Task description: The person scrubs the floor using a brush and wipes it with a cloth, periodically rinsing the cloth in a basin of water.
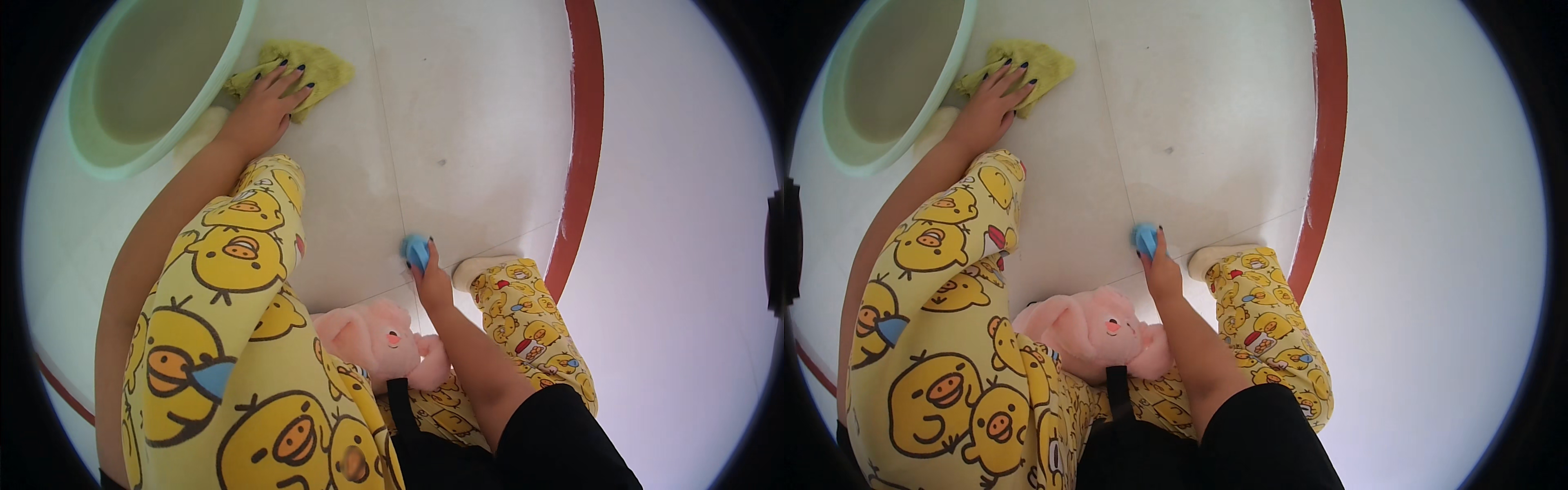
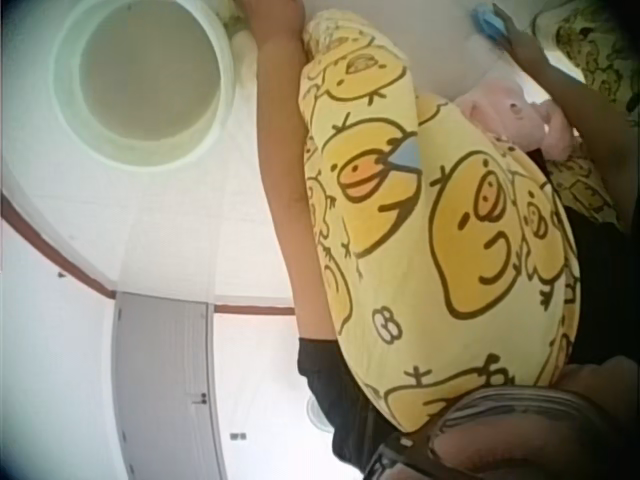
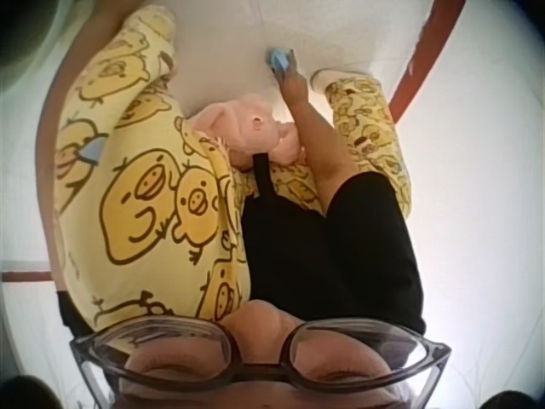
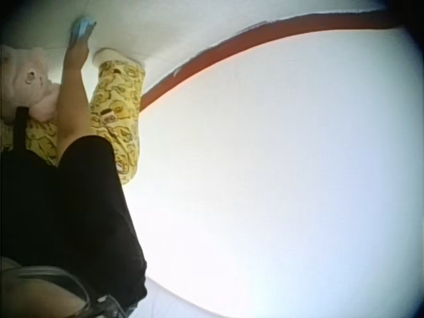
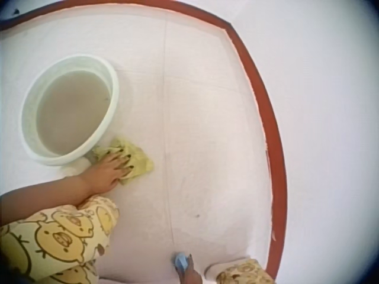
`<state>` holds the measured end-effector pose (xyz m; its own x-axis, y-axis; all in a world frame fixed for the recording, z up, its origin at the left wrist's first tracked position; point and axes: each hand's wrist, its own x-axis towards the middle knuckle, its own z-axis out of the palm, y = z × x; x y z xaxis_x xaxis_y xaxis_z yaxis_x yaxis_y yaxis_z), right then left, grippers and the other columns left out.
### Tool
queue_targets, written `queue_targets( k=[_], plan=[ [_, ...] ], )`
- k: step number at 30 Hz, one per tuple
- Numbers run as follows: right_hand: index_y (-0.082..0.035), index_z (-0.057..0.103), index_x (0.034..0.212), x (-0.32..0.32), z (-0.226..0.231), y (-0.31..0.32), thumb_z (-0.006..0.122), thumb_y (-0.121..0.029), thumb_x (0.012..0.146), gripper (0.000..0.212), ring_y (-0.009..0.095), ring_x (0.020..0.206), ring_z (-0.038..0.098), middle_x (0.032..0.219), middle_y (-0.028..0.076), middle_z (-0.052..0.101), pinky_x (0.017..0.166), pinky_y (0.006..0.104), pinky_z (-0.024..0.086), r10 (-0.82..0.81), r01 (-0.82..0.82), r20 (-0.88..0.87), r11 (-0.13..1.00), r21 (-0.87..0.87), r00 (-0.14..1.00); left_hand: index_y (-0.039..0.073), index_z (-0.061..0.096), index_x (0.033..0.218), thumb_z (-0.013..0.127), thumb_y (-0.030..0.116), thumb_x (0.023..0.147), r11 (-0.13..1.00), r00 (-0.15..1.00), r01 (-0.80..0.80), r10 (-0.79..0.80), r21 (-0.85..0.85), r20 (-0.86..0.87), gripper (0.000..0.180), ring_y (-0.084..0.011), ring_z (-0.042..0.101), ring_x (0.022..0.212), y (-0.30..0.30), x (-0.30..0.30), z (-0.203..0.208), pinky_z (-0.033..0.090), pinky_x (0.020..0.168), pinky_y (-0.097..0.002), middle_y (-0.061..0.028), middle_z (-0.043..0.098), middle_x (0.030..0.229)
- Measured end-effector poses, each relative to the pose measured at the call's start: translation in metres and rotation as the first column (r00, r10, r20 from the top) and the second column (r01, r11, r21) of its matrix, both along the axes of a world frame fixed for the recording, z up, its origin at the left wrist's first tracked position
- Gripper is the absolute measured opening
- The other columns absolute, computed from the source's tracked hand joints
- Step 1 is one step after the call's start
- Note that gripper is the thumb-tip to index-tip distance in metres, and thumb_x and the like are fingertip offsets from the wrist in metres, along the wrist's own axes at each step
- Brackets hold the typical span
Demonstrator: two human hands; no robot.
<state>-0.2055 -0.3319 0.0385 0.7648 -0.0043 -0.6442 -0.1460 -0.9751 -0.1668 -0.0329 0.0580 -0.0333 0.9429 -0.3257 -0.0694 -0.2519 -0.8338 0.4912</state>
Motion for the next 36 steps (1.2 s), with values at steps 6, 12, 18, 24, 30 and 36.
queue_targets(
  k=[6,12,18,24,30,36],
  plan=[
    [-0.008,0.02,0.136,0.105,-0.024,0.077,0.056,-0.024,0.084,0.066,0.041,0.058,0.057,0.069,0.022,0.06,0.052,0.0478,0.044,-0.01,-0.008,0.217,0.997,0.081,0.976,0.012,0.05,0.123,0.053,-0.002,0.073,0.999,1.0,-0.001,0.001,0.046,-0.012,0.052,-0.0324,0.029,0.128,0.0,0.001,-0.001,0.032,0.102,-0.0408,-0.0093,0.036,0.137],
    [-0.009,0.018,0.137,0.062,-0.021,0.052,0.055,-0.026,0.084,0.067,0.042,0.058,0.057,0.071,0.022,0.061,0.052,0.0486,0.044,-0.078,0.065,0.138,0.994,0.093,0.987,0.012,0.051,0.122,0.053,-0.002,0.074,0.999,1.0,-0.013,0.013,-0.031,-0.009,0.051,-0.0325,0.029,0.128,-0.001,-0.001,-0.004,0.032,0.102,-0.0411,-0.0092,0.036,0.137],
    [-0.006,0.016,0.137,-0.051,0.007,-0.019,0.056,-0.026,0.084,0.069,0.041,0.058,0.058,0.067,0.021,0.061,0.05,0.049,0.044,-0.021,0.009,-0.108,0.994,-0.113,0.994,0.013,0.052,0.122,0.053,-0.002,0.074,1.0,1.0,-0.021,0.021,0.011,-0.004,0.05,-0.0319,0.028,0.128,0.0,-0.003,-0.006,0.032,0.102,-0.0413,-0.0087,0.036,0.137],
    [-0.004,0.018,0.136,0.008,-0.005,0.019,0.056,-0.026,0.083,0.069,0.04,0.058,0.058,0.068,0.02,0.061,0.05,0.0471,0.044,0.027,-0.027,0.003,0.995,-0.1,1.0,0.012,0.052,0.121,0.052,-0.002,0.074,1.0,1.0,-0.015,0.014,0.024,0.007,0.049,-0.0314,0.029,0.128,-0.001,-0.001,-0.005,0.031,0.102,-0.0411,-0.0085,0.036,0.137],
    [-0.001,0.019,0.136,0.101,-0.02,0.075,0.055,-0.027,0.084,0.069,0.038,0.06,0.059,0.07,0.019,0.062,0.055,0.0459,0.045,0.116,-0.109,0.131,0.992,-0.056,0.985,0.012,0.052,0.121,0.052,-0.003,0.073,1.0,1.0,-0.019,0.019,0.024,-0.023,0.05,-0.0309,0.029,0.129,-0.002,0.003,-0.001,0.031,0.103,-0.0398,-0.0085,0.037,0.137],
    [0.003,0.023,0.133,0.197,-0.02,0.149,0.056,-0.027,0.083,0.067,0.034,0.074,0.061,0.082,0.019,0.063,0.063,0.0423,0.047,0.133,-0.121,0.126,0.988,-0.096,0.983,0.012,0.052,0.121,0.053,-0.002,0.072,1.0,1.0,-0.011,0.011,0.006,0.006,0.051,-0.0312,0.029,0.128,0.003,-0.001,-0.007,0.031,0.102,-0.04,-0.0086,0.037,0.136]
  ],
)
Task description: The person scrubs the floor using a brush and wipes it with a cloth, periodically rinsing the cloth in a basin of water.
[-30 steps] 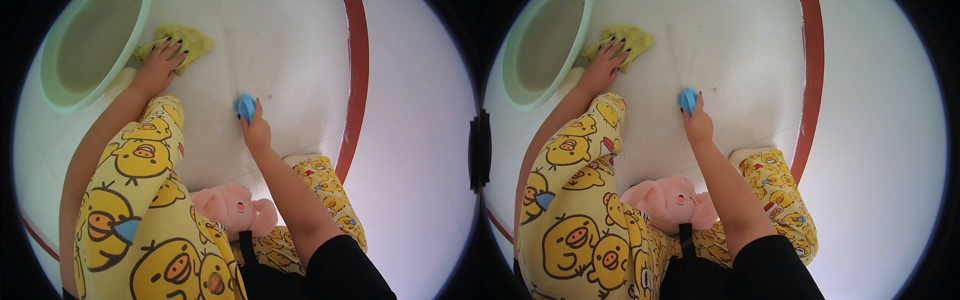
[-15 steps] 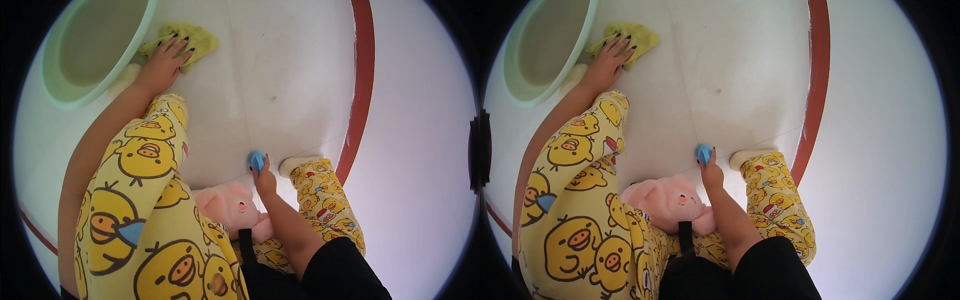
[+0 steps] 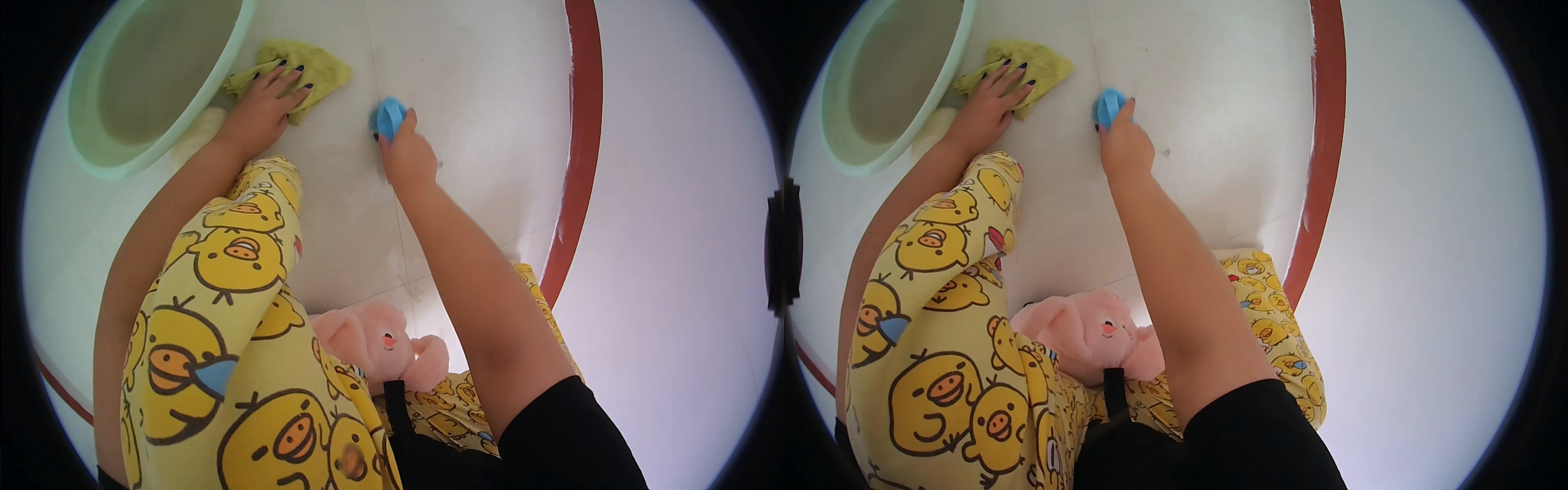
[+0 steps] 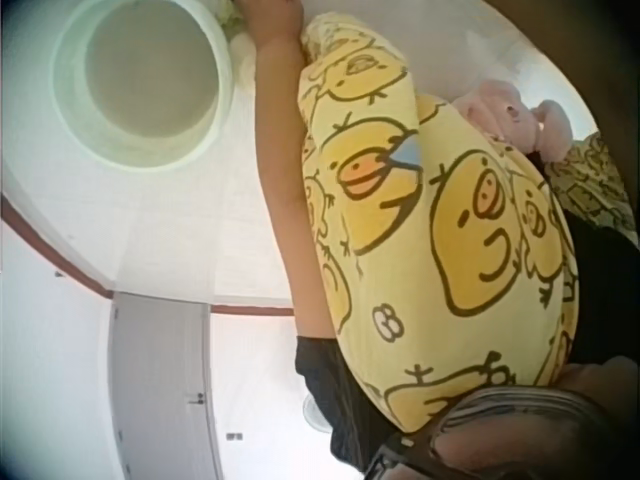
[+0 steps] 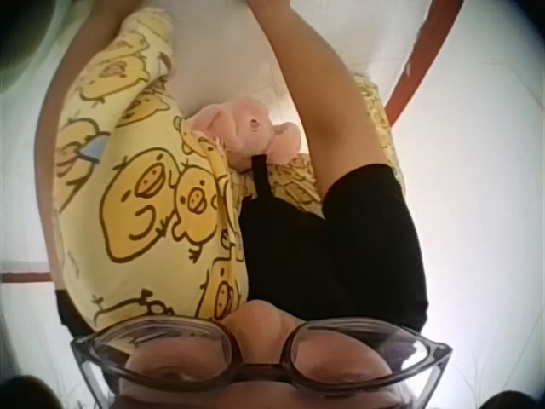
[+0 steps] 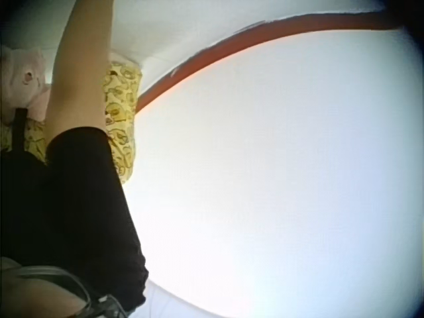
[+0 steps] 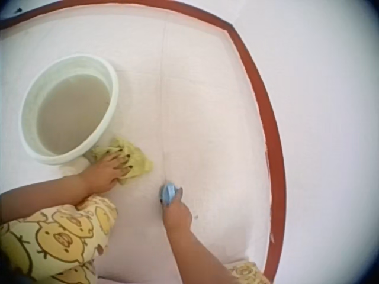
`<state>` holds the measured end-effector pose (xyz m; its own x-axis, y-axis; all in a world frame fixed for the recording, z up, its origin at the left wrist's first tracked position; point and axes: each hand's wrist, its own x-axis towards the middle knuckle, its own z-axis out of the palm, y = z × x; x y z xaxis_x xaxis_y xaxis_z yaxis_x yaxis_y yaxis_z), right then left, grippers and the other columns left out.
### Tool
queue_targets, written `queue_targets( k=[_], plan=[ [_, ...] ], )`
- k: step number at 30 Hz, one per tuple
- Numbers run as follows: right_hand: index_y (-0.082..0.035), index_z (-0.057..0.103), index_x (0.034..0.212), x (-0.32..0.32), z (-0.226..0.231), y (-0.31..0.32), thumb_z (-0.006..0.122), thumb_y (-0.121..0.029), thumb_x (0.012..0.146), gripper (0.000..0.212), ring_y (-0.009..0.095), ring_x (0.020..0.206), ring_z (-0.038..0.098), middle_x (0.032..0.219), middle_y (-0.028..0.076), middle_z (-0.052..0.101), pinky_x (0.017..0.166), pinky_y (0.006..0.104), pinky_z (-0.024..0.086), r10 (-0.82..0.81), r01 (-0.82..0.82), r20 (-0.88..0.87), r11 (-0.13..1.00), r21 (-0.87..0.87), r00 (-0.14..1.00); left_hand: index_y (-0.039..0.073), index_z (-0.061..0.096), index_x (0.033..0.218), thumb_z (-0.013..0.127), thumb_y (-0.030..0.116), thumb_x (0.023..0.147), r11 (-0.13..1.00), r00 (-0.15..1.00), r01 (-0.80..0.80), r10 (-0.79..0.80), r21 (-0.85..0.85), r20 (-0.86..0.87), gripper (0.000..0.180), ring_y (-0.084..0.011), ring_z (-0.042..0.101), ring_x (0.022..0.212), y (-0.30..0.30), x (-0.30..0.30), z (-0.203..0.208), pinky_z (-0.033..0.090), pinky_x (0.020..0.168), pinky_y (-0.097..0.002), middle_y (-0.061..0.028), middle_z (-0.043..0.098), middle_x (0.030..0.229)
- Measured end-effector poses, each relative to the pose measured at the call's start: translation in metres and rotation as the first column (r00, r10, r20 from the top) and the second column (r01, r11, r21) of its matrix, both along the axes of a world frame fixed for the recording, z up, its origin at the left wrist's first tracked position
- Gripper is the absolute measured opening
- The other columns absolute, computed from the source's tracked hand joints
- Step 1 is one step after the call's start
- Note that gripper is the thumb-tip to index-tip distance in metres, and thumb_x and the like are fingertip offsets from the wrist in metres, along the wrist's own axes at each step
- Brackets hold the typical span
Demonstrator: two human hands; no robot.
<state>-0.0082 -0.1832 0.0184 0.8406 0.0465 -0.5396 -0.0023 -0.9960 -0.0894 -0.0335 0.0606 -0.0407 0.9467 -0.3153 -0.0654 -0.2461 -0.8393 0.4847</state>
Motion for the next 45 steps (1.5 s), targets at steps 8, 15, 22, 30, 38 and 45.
queue_targets(
  k=[8,15,22,30,38,45],
  plan=[
    [0.004,0.026,0.131,0.07,0.002,0.043,0.056,-0.026,0.084,0.064,0.03,0.082,0.062,0.09,0.017,0.063,0.068,0.0392,0.049,0.113,-0.115,-0.032,0.991,-0.069,0.993,0.013,0.052,0.121,0.054,-0.002,0.073,0.998,1.0,-0.029,0.029,-0.054,-0.004,0.05,-0.0319,0.03,0.127,0.001,-0.006,-0.005,0.031,0.102,-0.0407,-0.0086,0.037,0.136],
    [0.003,0.019,0.136,0.085,0.004,0.052,0.057,-0.026,0.083,0.071,0.029,0.082,0.062,0.089,0.016,0.063,0.069,0.0382,0.049,0.075,-0.074,0.027,0.997,-0.039,0.997,0.012,0.053,0.12,0.054,-0.002,0.073,0.998,1.0,-0.019,0.02,-0.058,0.016,0.049,-0.0326,0.03,0.127,-0.002,-0.001,0.004,0.031,0.102,-0.0411,-0.0092,0.038,0.136],
    [-0.001,0.016,0.138,0.048,0.016,0.019,0.062,-0.014,0.074,0.08,0.03,0.071,0.061,0.082,0.014,0.061,0.063,0.0391,0.047,0.03,-0.093,0.253,0.966,0.242,0.967,0.011,0.053,0.12,0.055,-0.002,0.073,0.999,1.0,-0.022,0.023,-0.042,0.009,0.049,-0.0325,0.03,0.127,-0.002,-0.003,0.002,0.031,0.103,-0.0411,-0.0091,0.037,0.136],
    [-0.001,0.016,0.139,0.011,0.016,-0.027,0.065,-0.006,0.069,0.086,0.031,0.07,0.058,0.083,0.015,0.06,0.062,0.0401,0.045,0.266,-0.326,0.276,0.924,0.201,0.924,0.011,0.051,0.121,0.055,-0.002,0.074,0.999,0.999,-0.032,0.031,-0.044,-0.021,0.05,-0.0313,0.029,0.128,-0.002,-0.004,0.005,0.031,0.103,-0.041,-0.0085,0.036,0.137],
    [0.002,0.016,0.137,-0.011,0.03,-0.032,0.068,-0.008,0.068,0.087,0.031,0.058,0.058,0.071,0.015,0.06,0.053,0.0382,0.045,0.23,-0.253,0.146,0.953,0.165,0.962,0.011,0.05,0.122,0.053,0.001,0.076,1.0,0.997,-0.03,0.03,0.004,-0.066,0.047,-0.03,0.029,0.128,-0.003,-0.005,0.01,0.03,0.103,-0.042,-0.0074,0.036,0.137],
    [0.006,0.022,0.133,-0.048,0.026,-0.024,0.072,-0.018,0.065,0.087,0.026,0.047,0.055,0.058,0.01,0.057,0.047,0.0334,0.04,0.187,-0.199,0.112,0.974,0.104,0.976,0.012,0.05,0.123,0.054,0.002,0.076,0.999,0.996,-0.022,0.026,0.045,-0.09,0.049,-0.0291,0.027,0.129,-0.003,-0.005,0.017,0.027,0.104,-0.0456,-0.0067,0.033,0.139]
  ],
)
